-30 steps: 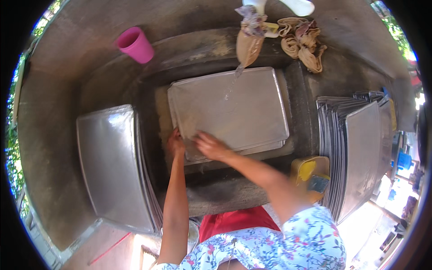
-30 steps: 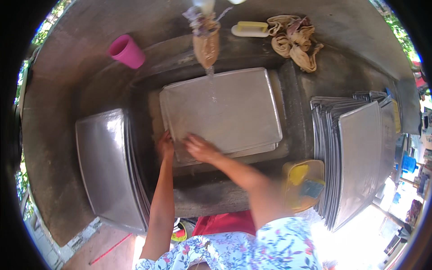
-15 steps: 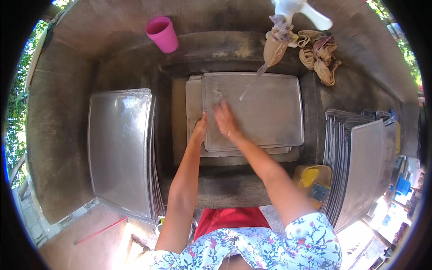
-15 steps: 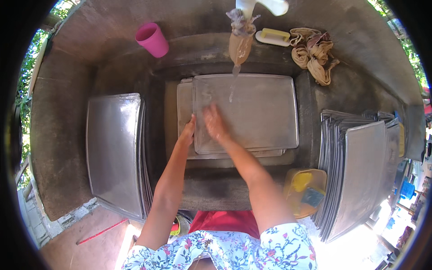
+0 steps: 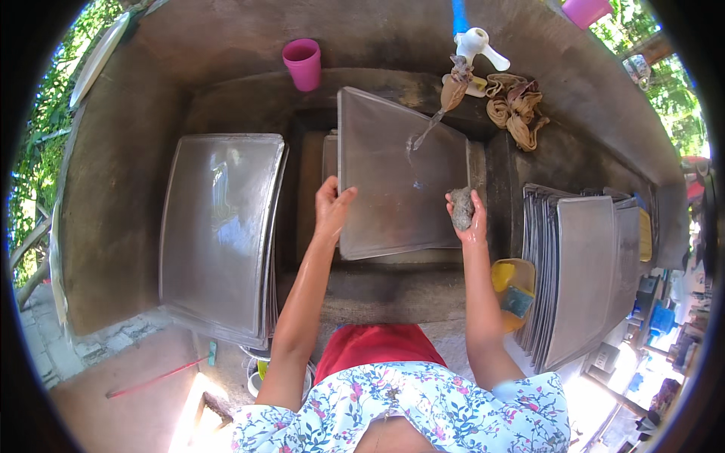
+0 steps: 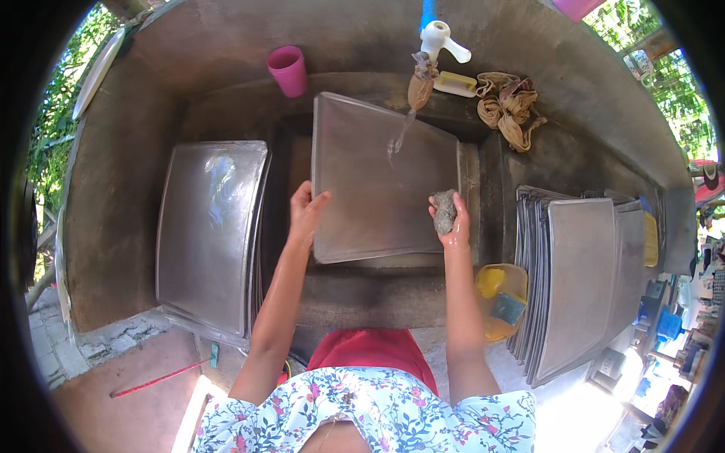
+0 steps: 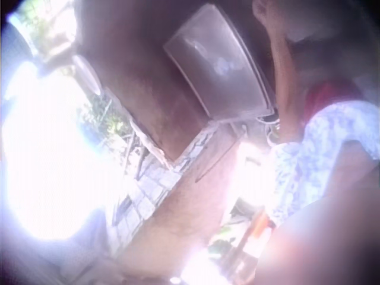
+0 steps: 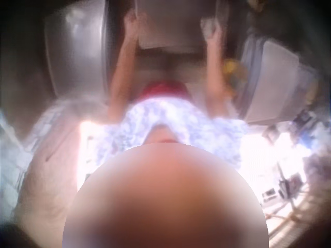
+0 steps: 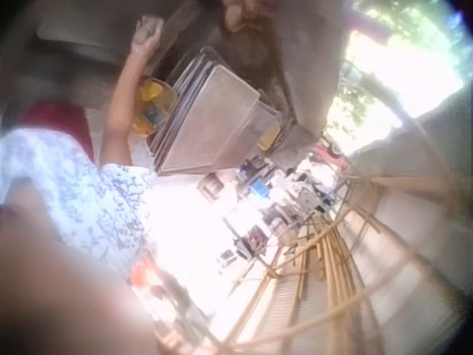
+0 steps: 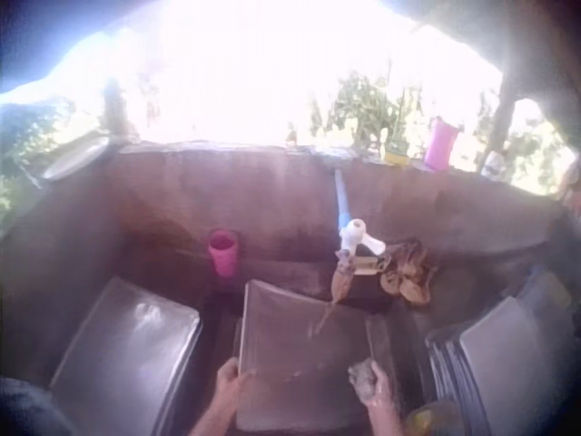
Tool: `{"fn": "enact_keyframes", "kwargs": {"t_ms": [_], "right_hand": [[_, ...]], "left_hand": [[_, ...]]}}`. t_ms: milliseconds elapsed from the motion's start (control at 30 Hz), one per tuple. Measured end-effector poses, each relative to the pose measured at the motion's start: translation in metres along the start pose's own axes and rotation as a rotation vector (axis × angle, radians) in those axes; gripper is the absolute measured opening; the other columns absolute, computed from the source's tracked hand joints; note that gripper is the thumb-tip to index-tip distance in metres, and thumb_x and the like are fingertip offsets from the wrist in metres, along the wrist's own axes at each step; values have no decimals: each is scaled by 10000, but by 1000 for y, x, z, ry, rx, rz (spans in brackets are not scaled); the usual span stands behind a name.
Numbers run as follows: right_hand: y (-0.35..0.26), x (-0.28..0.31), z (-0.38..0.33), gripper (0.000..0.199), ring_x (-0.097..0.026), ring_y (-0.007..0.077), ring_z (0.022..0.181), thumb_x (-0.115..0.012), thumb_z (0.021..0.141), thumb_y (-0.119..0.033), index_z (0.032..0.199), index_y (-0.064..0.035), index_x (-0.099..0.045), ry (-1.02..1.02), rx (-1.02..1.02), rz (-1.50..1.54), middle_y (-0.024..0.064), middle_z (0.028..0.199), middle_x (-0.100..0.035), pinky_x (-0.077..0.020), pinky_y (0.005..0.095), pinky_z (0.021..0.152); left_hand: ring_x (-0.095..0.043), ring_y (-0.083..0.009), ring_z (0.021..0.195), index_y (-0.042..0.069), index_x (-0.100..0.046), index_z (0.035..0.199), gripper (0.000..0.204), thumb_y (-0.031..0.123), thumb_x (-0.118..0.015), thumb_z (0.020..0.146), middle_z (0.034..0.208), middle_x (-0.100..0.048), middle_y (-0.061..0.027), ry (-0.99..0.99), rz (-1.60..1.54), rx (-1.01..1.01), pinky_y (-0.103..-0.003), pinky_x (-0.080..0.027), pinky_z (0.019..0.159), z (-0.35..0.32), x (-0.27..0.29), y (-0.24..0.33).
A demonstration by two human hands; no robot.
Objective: The person washes multiple metal trays in a concrete sink using a scrubber and running water. They scrub each tray, rinse it, and place it into a stack of clean trays. The process is repeated for several trays.
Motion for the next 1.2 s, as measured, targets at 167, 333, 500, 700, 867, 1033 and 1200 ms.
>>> {"fn": "enact_keyframes", "kwargs": {"t_ms": [167, 333, 500, 700, 867, 1033, 1200], "right_hand": [[20, -31, -12, 287, -600, 332, 986, -544, 837, -53, 1106, -6, -457, -184, 98, -82, 197, 1059, -577, -543, 410, 785], [63, -47, -8, 362, -617, 324, 924, -563, 822, -55, 1164, -10, -451, -119, -45, -181, 186, 1047, -586, -538, 404, 733], [107, -62, -5, 409, -625, 328, 890, -570, 827, -74, 1208, -27, -431, -206, -167, -211, 167, 1055, -589, -541, 420, 708], [131, -49, 19, 404, -604, 295, 947, -583, 802, -35, 1190, -27, -472, -226, -125, -303, 145, 1053, -581, -517, 388, 769], [117, -4, 45, 441, -517, 264, 1098, -615, 764, -34, 1191, -22, -504, 22, 133, -755, 138, 1072, -551, -443, 373, 897], [118, 34, 45, 445, -456, 317, 1162, -584, 820, -122, 1247, -43, -489, -184, 790, -1922, 182, 1236, -480, -344, 456, 993], [95, 61, 124, 384, -446, 311, 1169, -509, 881, -165, 1247, -50, -490, -12, 1014, -2244, 150, 1278, -469, -327, 476, 990]], "left_hand": [[-435, -49, 676, 86, -535, 784, 117, 93, -648, 759, 766, -509, 48, 262, 55, -76, -208, -364, 619, -86, 105, 73], [-547, -150, 967, 71, -526, 1110, 344, 74, -623, 781, 1034, -585, -32, 530, -147, -181, -272, -438, 847, -175, 224, 74], [-535, -228, 1073, 88, -368, 1368, 604, 50, -592, 809, 1244, -515, -96, 802, -281, -288, -334, -436, 923, -236, 289, 52], [-514, -245, 1099, 71, -384, 1357, 587, 12, -570, 804, 1246, -515, -107, 873, -342, -370, -376, -422, 940, -263, 336, 2], [-525, -252, 1015, 39, -420, 1317, 572, -38, -551, 765, 1222, -514, -115, 1146, 900, -72, -382, -433, 889, -265, 353, 52], [-538, -229, 989, 35, -492, 1246, 494, -30, -558, 760, 1178, -493, -112, 681, 606, -423, -338, -463, 796, -153, 199, 66], [-476, -367, 1090, 42, -495, 1231, 416, 11, -548, 819, 1184, -441, -203, 299, 1057, -120, -417, -428, 895, -3, 86, -73]]}}
Point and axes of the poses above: each hand's wrist, its own z-axis towards the middle knuckle, its own x-axis out of the back of the hand, y = z × x, the point moved 4 cm from there along z, towards the middle knuckle
